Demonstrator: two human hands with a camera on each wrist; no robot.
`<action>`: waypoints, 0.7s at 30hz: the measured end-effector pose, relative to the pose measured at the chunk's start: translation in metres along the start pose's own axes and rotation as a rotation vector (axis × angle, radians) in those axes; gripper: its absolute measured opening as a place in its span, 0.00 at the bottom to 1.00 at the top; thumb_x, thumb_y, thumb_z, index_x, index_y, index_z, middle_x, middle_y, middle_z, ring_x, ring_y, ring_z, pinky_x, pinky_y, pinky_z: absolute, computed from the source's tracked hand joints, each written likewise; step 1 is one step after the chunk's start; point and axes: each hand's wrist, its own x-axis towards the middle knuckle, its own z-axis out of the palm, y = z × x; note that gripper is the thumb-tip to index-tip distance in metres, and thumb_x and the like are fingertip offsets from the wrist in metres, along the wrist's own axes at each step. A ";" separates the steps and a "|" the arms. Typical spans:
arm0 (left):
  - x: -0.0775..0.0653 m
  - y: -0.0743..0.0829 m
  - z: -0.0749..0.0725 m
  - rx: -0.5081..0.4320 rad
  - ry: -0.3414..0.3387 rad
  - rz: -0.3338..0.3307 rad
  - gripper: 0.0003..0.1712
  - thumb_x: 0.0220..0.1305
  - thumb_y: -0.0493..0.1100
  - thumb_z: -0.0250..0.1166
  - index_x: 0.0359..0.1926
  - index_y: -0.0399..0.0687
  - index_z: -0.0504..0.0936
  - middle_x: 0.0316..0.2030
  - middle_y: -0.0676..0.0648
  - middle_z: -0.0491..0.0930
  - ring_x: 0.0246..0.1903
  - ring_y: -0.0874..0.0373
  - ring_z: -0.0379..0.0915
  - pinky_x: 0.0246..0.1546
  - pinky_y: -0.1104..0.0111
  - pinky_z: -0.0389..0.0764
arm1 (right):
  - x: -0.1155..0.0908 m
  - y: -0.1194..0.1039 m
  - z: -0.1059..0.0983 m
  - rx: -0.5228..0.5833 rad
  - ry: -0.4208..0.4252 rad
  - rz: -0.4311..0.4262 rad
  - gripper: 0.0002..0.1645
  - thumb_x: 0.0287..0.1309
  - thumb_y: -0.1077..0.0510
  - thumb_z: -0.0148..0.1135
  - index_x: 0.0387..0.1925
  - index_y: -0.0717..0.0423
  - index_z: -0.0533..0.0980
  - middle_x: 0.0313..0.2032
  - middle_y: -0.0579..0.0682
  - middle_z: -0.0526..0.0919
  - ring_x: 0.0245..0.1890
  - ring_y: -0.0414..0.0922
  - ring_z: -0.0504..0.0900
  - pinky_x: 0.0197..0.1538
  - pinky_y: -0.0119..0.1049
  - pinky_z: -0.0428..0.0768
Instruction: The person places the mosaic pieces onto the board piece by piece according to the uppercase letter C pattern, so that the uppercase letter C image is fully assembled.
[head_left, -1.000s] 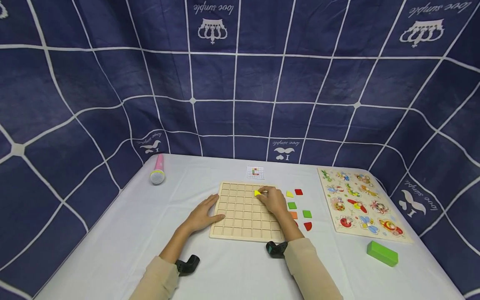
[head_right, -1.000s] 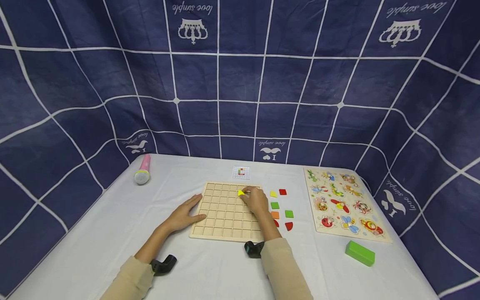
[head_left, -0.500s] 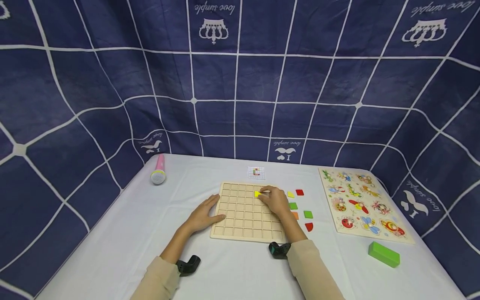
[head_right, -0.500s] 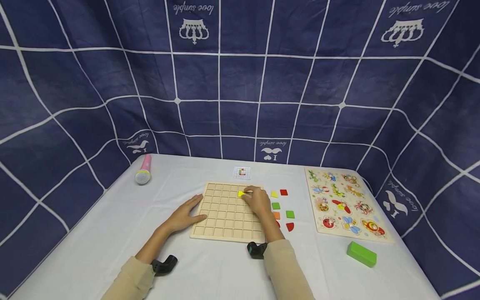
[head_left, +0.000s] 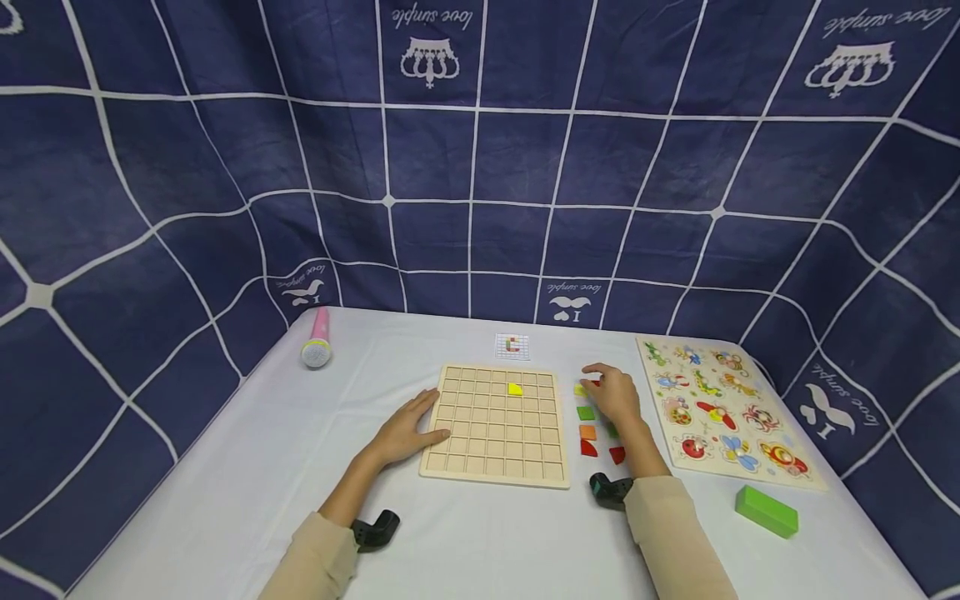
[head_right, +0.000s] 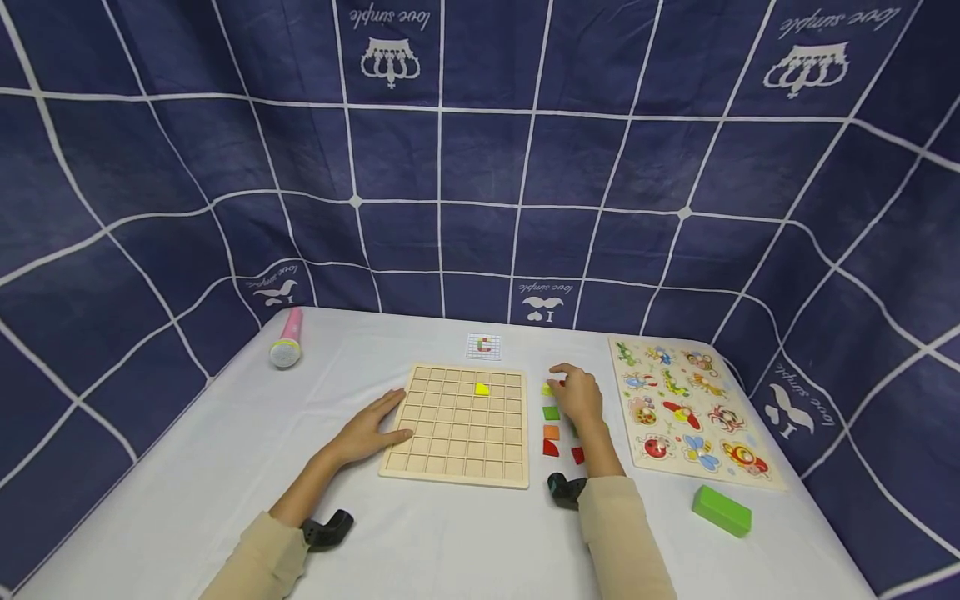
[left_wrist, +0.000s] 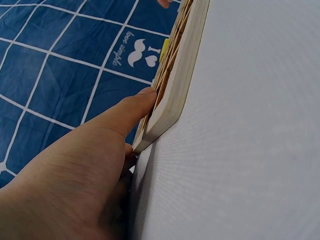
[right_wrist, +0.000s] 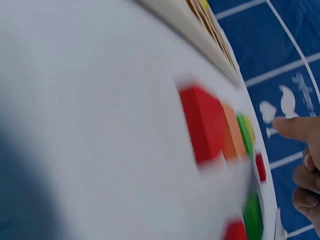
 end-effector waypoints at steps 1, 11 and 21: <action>0.000 0.000 0.000 0.000 -0.001 -0.001 0.48 0.55 0.60 0.64 0.69 0.42 0.56 0.68 0.42 0.53 0.68 0.46 0.44 0.64 0.49 0.50 | 0.001 0.006 -0.003 -0.016 -0.009 0.003 0.16 0.53 0.55 0.66 0.44 0.55 0.81 0.21 0.52 0.75 0.18 0.44 0.67 0.19 0.35 0.65; 0.000 0.001 -0.002 -0.004 -0.011 -0.001 0.48 0.55 0.60 0.64 0.69 0.42 0.56 0.68 0.43 0.53 0.68 0.46 0.43 0.64 0.49 0.50 | 0.010 0.037 -0.021 -0.083 -0.250 0.090 0.21 0.54 0.56 0.65 0.51 0.56 0.78 0.48 0.66 0.77 0.46 0.59 0.75 0.45 0.53 0.75; 0.000 0.000 -0.002 0.004 -0.011 -0.006 0.48 0.55 0.60 0.64 0.69 0.42 0.56 0.68 0.43 0.54 0.68 0.46 0.44 0.64 0.49 0.50 | 0.005 0.037 -0.018 -0.068 -0.160 0.042 0.18 0.52 0.52 0.66 0.44 0.56 0.79 0.31 0.57 0.79 0.29 0.49 0.73 0.30 0.42 0.72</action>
